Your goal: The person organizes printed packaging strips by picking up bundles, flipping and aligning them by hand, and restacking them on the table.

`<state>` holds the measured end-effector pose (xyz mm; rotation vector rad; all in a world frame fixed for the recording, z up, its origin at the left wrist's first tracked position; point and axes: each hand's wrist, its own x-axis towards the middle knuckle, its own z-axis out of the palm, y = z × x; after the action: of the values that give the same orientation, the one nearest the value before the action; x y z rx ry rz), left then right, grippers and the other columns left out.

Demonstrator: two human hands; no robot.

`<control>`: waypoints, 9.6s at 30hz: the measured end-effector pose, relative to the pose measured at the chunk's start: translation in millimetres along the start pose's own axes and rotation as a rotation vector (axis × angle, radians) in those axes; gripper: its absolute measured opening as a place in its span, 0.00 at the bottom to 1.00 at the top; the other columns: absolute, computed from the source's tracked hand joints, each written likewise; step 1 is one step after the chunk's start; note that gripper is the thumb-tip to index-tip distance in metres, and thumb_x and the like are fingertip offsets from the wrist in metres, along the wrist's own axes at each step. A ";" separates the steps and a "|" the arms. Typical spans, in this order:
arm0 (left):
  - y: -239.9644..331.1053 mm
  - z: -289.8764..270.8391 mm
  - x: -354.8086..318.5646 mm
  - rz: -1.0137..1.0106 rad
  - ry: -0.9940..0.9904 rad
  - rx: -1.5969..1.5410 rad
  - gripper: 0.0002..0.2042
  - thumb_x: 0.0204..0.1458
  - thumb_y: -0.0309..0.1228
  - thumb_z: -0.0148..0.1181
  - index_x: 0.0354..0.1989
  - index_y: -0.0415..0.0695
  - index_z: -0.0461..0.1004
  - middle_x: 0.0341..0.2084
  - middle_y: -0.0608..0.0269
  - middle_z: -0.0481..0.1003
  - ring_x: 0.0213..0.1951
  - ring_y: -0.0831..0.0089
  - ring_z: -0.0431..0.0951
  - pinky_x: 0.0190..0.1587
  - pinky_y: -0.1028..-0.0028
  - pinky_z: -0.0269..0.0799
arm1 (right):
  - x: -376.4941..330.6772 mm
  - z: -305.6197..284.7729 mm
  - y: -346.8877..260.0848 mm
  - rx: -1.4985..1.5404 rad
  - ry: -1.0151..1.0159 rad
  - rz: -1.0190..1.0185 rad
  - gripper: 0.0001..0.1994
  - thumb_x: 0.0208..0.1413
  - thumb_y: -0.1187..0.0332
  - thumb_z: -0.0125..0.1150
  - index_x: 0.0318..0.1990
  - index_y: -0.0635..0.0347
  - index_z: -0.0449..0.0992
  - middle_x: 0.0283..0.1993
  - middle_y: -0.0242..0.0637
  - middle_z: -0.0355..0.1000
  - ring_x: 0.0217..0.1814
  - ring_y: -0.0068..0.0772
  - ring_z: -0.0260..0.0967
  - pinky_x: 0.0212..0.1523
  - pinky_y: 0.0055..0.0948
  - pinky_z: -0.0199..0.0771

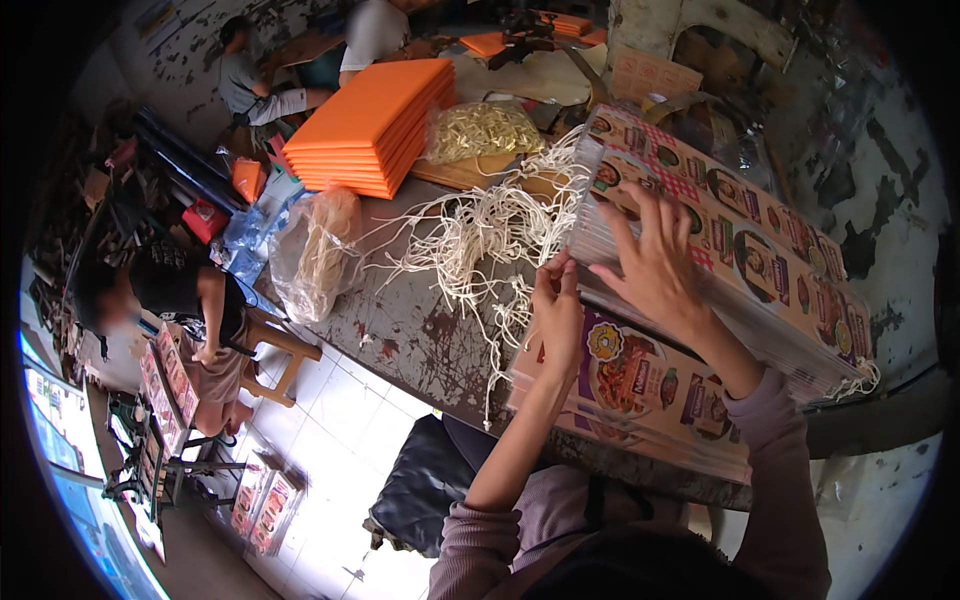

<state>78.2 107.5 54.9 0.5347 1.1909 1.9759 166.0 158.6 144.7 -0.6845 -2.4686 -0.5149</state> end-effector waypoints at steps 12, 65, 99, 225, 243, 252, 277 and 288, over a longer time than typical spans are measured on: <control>47.1 47.2 -8.3 -0.446 0.269 -0.524 0.19 0.44 0.23 0.39 0.48 0.43 0.54 0.24 0.69 0.62 0.26 0.80 0.63 0.32 0.80 0.60 | -9.3 1.3 9.5 -0.064 -0.170 0.165 0.40 0.34 0.54 0.62 0.55 0.63 0.50 0.53 0.56 0.53 0.56 0.52 0.50 0.52 0.45 0.48; 53.6 -34.7 3.4 -0.458 -0.360 0.238 0.28 0.36 0.31 0.58 0.48 0.36 0.56 0.37 0.57 0.67 0.38 0.68 0.70 0.38 0.71 0.69 | -314.7 -179.1 260.8 0.698 -0.147 1.787 0.31 0.43 0.45 0.52 0.46 0.65 0.63 0.35 0.37 0.69 0.31 0.21 0.67 0.23 0.19 0.68; 48.8 -167.0 -31.8 -0.270 -0.702 0.429 0.11 0.30 0.15 0.62 0.25 0.32 0.70 0.22 0.55 0.72 0.24 0.69 0.74 0.27 0.74 0.72 | -410.9 -145.7 126.8 0.840 0.306 1.278 0.39 0.34 0.61 0.64 0.55 0.62 0.51 0.53 0.41 0.57 0.55 0.33 0.53 0.54 0.33 0.54; 106.1 40.1 59.5 -0.006 -0.542 0.997 0.16 0.49 0.37 0.50 0.36 0.34 0.67 0.23 0.68 0.69 0.24 0.84 0.68 0.19 0.84 0.64 | -361.7 -154.3 273.6 0.566 0.083 1.498 0.14 0.48 0.63 0.50 0.33 0.66 0.71 0.37 0.39 0.65 0.38 0.23 0.63 0.37 0.21 0.62; 25.2 -6.6 87.3 -0.335 -0.597 0.378 0.21 0.53 0.35 0.43 0.51 0.34 0.57 0.43 0.58 0.66 0.44 0.74 0.66 0.46 0.76 0.61 | -315.0 -121.3 244.4 0.850 -0.040 1.652 0.31 0.50 0.46 0.44 0.50 0.68 0.59 0.43 0.43 0.66 0.46 0.23 0.62 0.31 0.17 0.65; 45.3 -21.6 72.9 -0.026 -0.357 0.491 0.21 0.52 0.41 0.43 0.50 0.41 0.60 0.48 0.57 0.62 0.52 0.69 0.60 0.52 0.69 0.54 | -367.9 -125.4 216.5 0.486 0.483 1.742 0.20 0.52 0.52 0.42 0.45 0.58 0.65 0.37 0.33 0.68 0.38 0.22 0.64 0.30 0.20 0.63; 66.4 -45.1 34.5 0.133 -0.104 0.309 0.09 0.48 0.29 0.47 0.38 0.44 0.67 0.35 0.68 0.70 0.39 0.78 0.68 0.42 0.79 0.60 | -339.8 -131.5 187.7 1.926 0.942 2.005 0.16 0.29 0.83 0.39 0.33 0.75 0.58 0.39 0.49 0.54 0.42 0.46 0.56 0.49 0.46 0.59; 64.0 -43.9 30.0 0.164 -0.107 0.350 0.06 0.50 0.29 0.45 0.34 0.45 0.68 0.30 0.70 0.70 0.34 0.82 0.69 0.38 0.81 0.62 | -353.7 -134.4 188.2 1.574 0.588 2.018 0.15 0.24 0.83 0.40 0.28 0.71 0.66 0.29 0.38 0.56 0.34 0.33 0.55 0.45 0.39 0.58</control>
<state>4.9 88.1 89.2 0.9303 1.4736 1.8514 582.8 116.7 88.8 -1.2996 -0.2321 1.4654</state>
